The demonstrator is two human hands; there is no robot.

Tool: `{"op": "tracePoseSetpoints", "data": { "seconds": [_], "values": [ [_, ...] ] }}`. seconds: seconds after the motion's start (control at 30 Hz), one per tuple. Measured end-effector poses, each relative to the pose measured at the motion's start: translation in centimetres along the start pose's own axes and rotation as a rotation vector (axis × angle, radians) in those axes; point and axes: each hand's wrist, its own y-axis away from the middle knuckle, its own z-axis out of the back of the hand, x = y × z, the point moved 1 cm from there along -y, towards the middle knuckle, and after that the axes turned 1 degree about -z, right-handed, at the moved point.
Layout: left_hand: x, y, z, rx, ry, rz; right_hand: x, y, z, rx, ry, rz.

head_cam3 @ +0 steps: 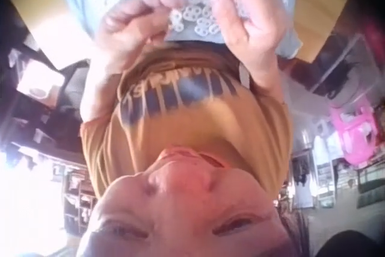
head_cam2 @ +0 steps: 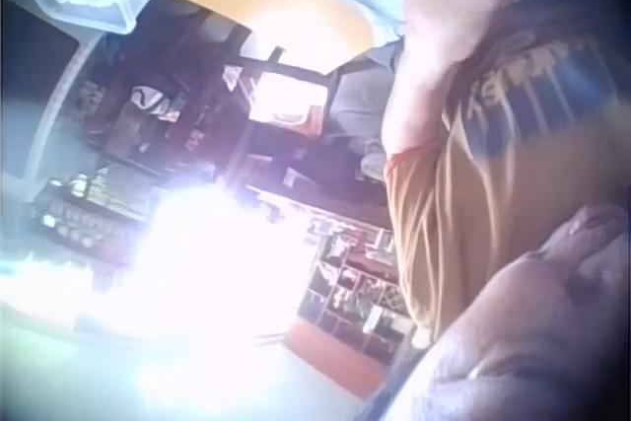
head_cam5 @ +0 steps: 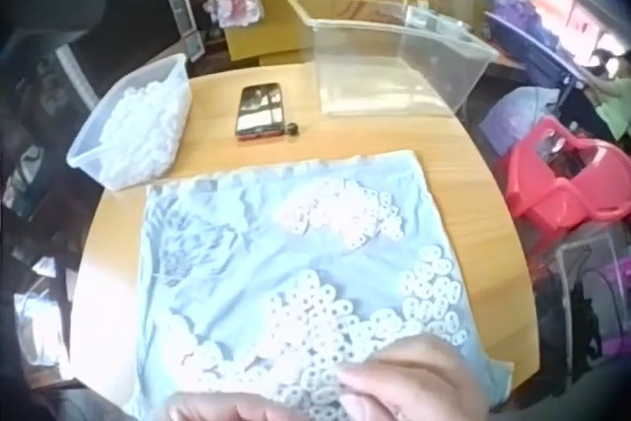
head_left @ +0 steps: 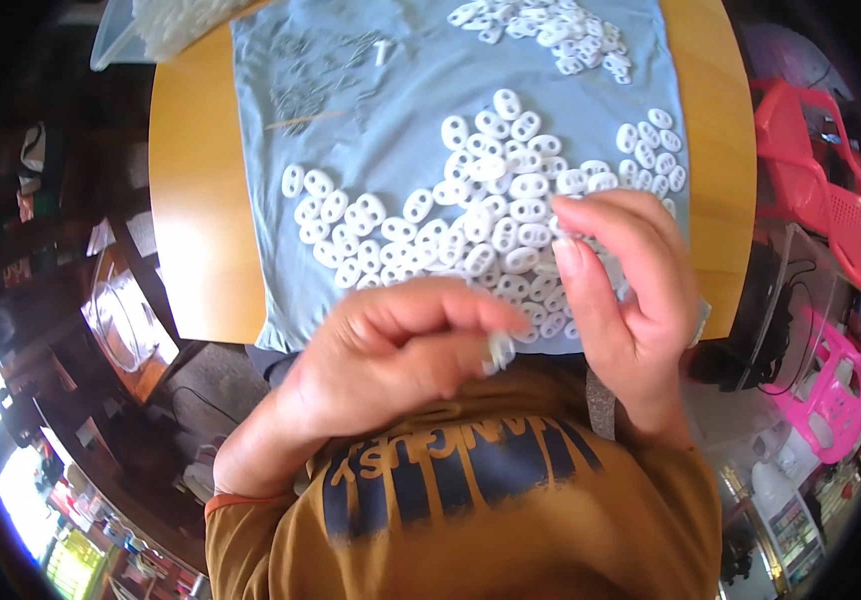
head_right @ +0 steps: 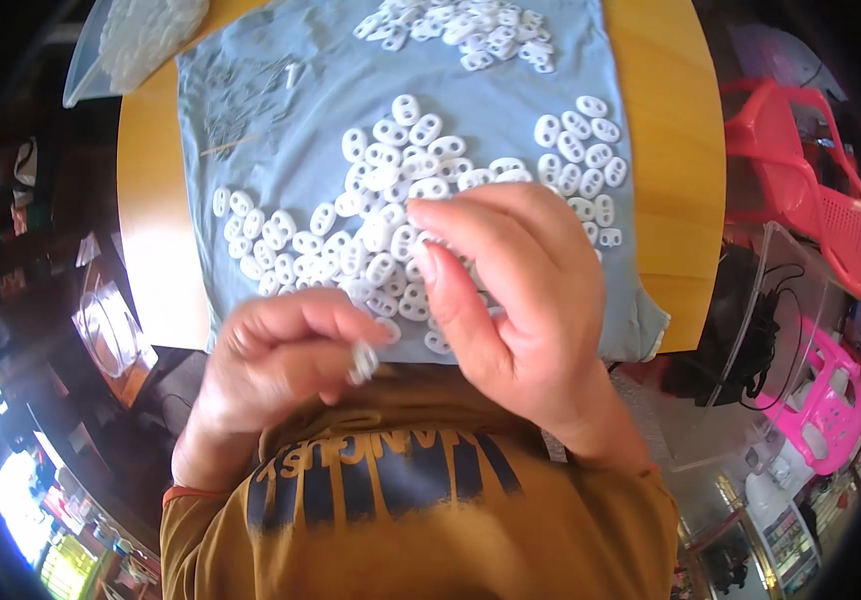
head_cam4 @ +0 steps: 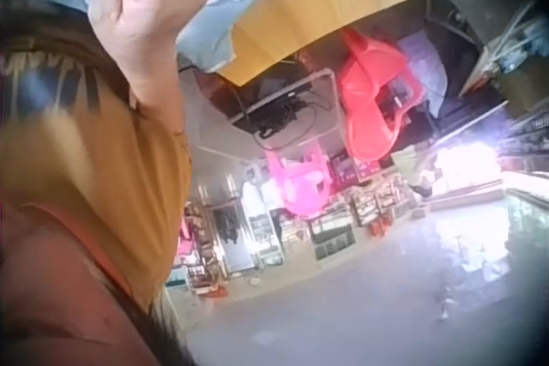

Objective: Manually assembling small white plastic components by inserting metal pins into them.

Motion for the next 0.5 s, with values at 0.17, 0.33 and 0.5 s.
{"op": "tracePoseSetpoints", "data": {
  "seconds": [0.17,0.33,0.5],
  "values": [
    [3.8,2.1,1.8,0.257,-0.135,-0.068,0.4,-1.0,-2.4,0.119,0.166,0.071],
    [4.8,3.4,3.6,0.117,0.114,-0.119,2.4,-3.7,-4.6,0.278,0.281,0.204],
    [4.4,3.6,5.8,0.03,0.048,-0.359,1.0,-6.9,-6.5,0.245,0.377,0.297]
  ]
}}
